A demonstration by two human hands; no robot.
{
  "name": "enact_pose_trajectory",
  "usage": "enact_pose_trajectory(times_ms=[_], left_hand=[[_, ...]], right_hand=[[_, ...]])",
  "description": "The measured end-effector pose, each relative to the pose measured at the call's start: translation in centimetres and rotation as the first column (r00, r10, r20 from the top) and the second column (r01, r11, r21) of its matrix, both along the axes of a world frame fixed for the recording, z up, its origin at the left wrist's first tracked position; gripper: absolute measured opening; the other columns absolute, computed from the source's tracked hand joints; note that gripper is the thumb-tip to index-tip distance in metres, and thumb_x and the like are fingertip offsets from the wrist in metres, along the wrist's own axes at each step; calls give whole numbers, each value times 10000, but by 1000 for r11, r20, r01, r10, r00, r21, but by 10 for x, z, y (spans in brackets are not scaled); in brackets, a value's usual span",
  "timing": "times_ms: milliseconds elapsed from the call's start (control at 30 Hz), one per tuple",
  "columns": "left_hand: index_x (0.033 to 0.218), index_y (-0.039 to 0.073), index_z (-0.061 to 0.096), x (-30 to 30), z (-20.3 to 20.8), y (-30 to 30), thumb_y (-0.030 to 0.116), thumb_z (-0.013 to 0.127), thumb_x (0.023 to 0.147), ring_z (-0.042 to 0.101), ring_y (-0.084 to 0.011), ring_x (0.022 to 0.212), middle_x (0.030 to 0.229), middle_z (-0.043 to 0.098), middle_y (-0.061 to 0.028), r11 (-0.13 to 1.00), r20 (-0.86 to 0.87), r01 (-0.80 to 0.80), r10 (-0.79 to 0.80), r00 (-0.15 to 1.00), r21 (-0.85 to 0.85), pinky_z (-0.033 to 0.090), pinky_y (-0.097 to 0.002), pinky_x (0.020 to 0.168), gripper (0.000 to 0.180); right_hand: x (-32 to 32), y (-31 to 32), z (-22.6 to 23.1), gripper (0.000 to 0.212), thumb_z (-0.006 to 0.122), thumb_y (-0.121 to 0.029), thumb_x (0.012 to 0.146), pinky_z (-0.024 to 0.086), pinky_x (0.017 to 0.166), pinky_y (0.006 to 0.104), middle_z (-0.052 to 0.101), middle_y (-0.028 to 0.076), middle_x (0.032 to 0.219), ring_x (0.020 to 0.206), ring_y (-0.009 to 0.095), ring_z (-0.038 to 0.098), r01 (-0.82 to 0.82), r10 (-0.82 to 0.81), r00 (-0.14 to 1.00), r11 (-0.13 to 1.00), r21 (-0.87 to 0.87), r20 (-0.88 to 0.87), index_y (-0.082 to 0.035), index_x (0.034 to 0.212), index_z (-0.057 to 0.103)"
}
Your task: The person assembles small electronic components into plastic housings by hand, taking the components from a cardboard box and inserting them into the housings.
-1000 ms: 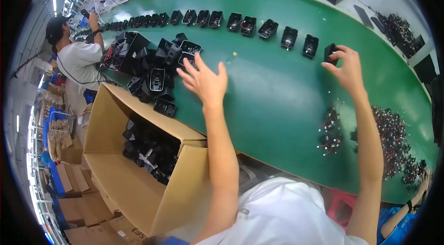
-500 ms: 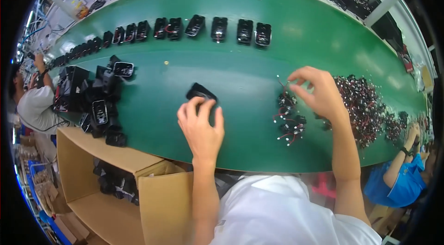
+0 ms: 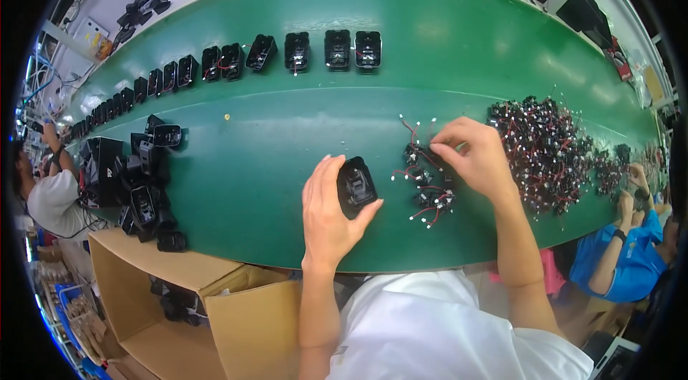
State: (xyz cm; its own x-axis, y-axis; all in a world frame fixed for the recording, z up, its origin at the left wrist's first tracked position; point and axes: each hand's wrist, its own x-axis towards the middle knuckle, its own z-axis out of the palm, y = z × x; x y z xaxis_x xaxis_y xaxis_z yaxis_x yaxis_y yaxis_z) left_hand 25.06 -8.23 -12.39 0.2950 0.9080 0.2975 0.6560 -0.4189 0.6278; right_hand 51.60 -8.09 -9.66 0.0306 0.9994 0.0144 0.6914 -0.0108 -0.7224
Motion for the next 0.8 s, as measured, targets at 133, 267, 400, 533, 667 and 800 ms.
enact_pose_trajectory(times_ms=[133,267,400,533,667,800], left_hand=[[1335,54,520,6,20,-7,179,912,611,568,-259,1119,1278,535,-117,991,257,57,-24,966,-121,489,-359,909,833],[1350,32,511,17,30,-11,147,926,588,569,-208,1056,1237,507,-99,991,357,97,-58,932,-93,491,-311,869,875],[1377,19,506,23,34,-13,191,969,554,603,-225,1090,1264,517,-121,969,458,188,-95,884,-162,526,-341,885,960],[1374,1,523,22,40,-11,219,976,541,619,-229,1080,1240,557,-141,971,405,229,-183,896,-66,540,-345,871,973],[1393,-21,518,22,40,-14,253,984,519,641,-226,1019,1164,624,-146,965,474,235,-155,867,-114,549,-332,803,1028],[1351,-30,571,20,42,-13,302,995,486,667,-219,918,1071,687,-138,965,423,260,-221,879,-35,543,-311,722,1019]], right_hand=[[-1,-11,18,67,735,19,816,549,702,266,711,87,907,791,156,683,103,-66,964,986,133,-259,12,882,724],[-17,-21,36,147,780,73,723,558,711,280,711,123,840,794,190,696,-81,197,917,943,322,-348,20,840,708],[-40,-30,44,158,803,51,666,549,628,276,713,92,829,720,206,692,-150,287,911,899,411,-295,-14,785,721],[-43,-31,46,192,805,33,638,539,601,274,719,61,848,712,190,683,-289,403,902,830,477,-156,-52,800,746],[-45,-32,48,198,814,15,634,541,604,293,716,59,845,709,204,679,-366,481,866,795,485,-136,-54,807,744],[-46,-37,59,197,814,3,659,544,613,308,710,58,835,713,223,681,-398,461,887,804,442,-41,-58,826,729]])
